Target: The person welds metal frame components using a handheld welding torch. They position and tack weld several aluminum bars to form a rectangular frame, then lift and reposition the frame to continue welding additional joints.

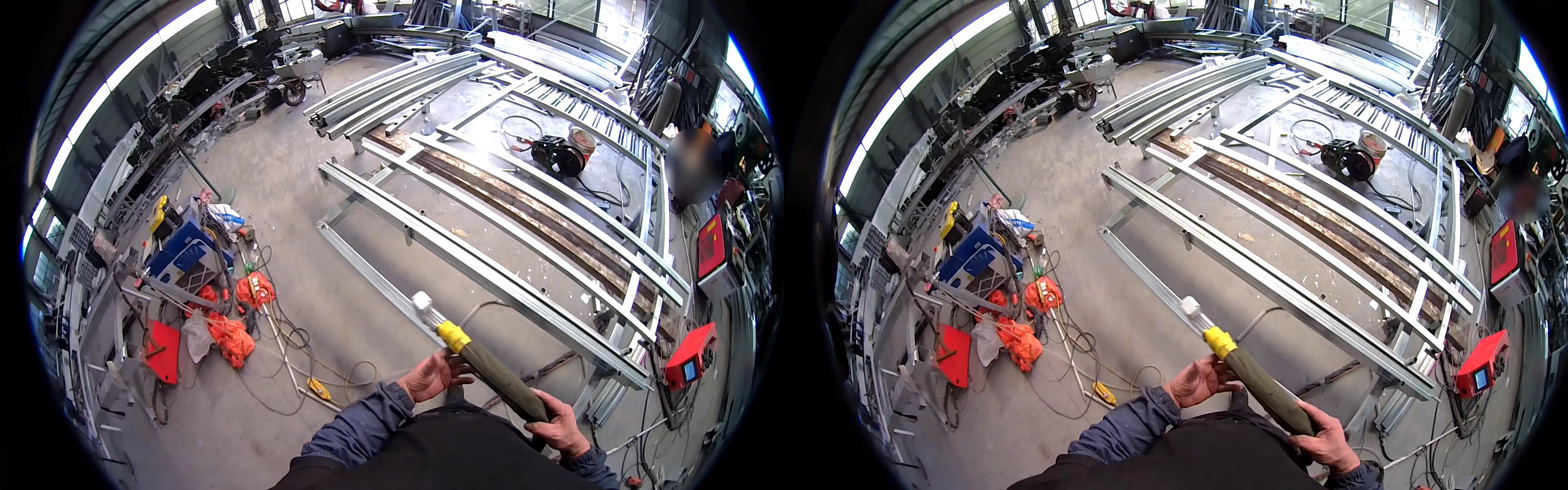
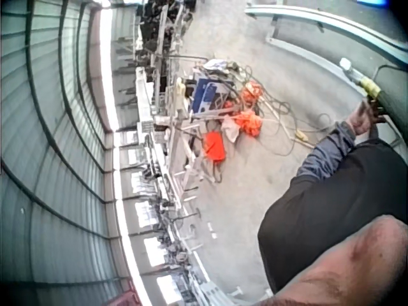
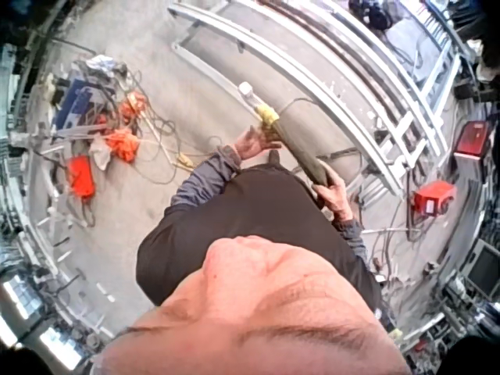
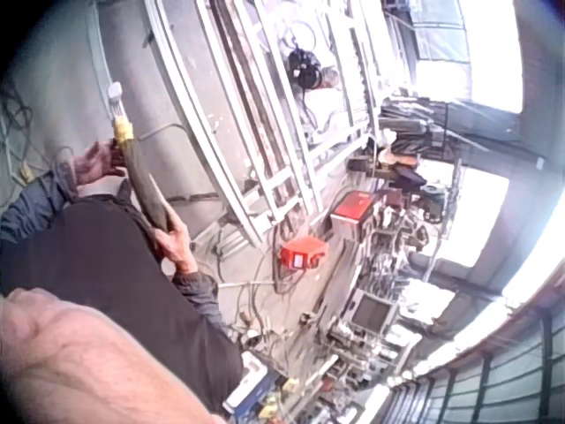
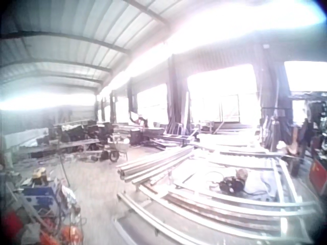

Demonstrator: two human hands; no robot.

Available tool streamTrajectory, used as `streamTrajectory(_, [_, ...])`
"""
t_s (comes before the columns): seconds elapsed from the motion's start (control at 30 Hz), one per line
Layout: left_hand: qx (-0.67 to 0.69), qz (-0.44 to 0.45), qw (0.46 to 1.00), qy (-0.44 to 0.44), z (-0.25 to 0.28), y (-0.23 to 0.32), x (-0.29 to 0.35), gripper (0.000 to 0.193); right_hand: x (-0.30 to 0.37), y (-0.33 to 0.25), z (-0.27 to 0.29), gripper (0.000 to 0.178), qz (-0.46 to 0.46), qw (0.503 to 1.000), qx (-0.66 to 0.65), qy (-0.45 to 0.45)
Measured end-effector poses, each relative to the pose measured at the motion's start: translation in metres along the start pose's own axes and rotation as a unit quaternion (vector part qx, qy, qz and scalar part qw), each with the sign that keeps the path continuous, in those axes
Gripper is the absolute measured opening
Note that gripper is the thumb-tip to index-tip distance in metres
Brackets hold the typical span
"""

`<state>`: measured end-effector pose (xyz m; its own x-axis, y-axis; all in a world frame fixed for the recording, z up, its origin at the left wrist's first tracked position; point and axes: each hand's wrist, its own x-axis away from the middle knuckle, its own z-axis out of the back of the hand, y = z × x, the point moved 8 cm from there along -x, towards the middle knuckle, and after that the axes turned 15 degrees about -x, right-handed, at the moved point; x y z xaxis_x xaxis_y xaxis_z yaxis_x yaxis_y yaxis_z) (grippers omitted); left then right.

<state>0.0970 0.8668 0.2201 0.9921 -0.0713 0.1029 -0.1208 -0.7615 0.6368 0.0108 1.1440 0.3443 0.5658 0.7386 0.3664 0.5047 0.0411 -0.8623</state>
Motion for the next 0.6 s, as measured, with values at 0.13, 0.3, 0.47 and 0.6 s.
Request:
streamTrajectory(0.13, [0.077,-0.034,0.987,0.138,0.007,0.034,-0.021,0.082,-0.046,0.028,0.006,0.080,0.017,0.997,-0.003,-0.077])
streamTrajectory(0.3, [0.086,-0.014,0.967,0.240,0.070,0.046,-0.028,0.038,-0.114,0.038,-0.022,0.085,-0.048,0.986,-0.016,-0.158])
streamTrajectory(0.47, [0.032,-0.112,0.962,0.248,0.119,0.139,-0.001,0.047,-0.196,0.043,-0.085,0.072,-0.070,0.971,0.051,-0.223])
streamTrajectory(0.6, [-0.165,-0.147,0.946,0.235,0.160,0.236,0.020,0.056,-0.305,0.050,-0.157,0.064,-0.028,0.947,0.149,-0.283])
